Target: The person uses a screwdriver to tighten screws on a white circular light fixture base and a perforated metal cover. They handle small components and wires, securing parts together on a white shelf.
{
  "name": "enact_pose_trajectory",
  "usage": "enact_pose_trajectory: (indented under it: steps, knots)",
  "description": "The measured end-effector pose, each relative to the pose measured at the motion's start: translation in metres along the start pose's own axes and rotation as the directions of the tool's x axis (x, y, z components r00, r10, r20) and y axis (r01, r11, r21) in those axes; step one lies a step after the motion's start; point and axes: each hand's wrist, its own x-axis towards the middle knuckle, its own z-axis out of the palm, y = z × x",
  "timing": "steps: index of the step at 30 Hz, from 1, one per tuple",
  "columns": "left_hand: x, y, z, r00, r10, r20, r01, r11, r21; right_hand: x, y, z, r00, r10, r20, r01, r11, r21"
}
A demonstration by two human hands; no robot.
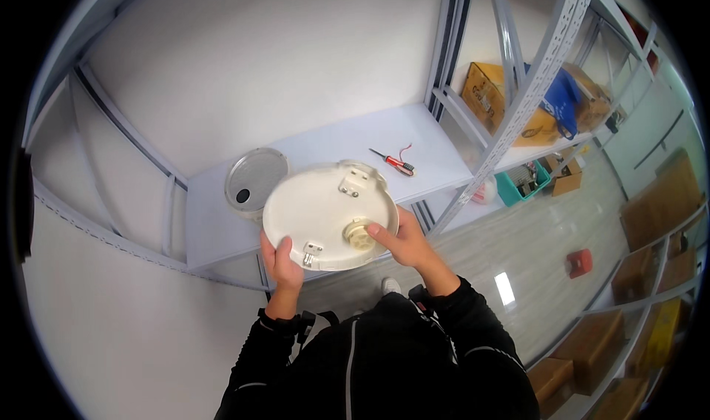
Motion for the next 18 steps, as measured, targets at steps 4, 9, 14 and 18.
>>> enact_pose_trajectory:
  steps: [4,9,14,18]
  knots:
    - [0.015,-0.037,-0.020,0.942,-0.332,-0.058,0.335,0.940,0.066,-0.004,-0.004,0.008,0.934,-0.322,0.157,0.326,0.945,0.005]
    - [0.006,-0.047,-0.014,0.806,-0.590,-0.057,0.586,0.807,-0.067,0.000,-0.022,0.025,0.870,-0.438,0.225,0.477,0.864,-0.161]
    - [0.004,-0.032,-0.001,0.642,-0.753,0.145,0.767,0.628,-0.133,0.004,-0.005,0.021,0.880,-0.438,0.186,0.468,0.866,-0.176]
    - [0.002,-0.013,0.013,0.562,-0.795,0.230,0.827,0.548,-0.126,0.003,-0.021,0.046,0.893,-0.408,0.190,0.448,0.763,-0.466]
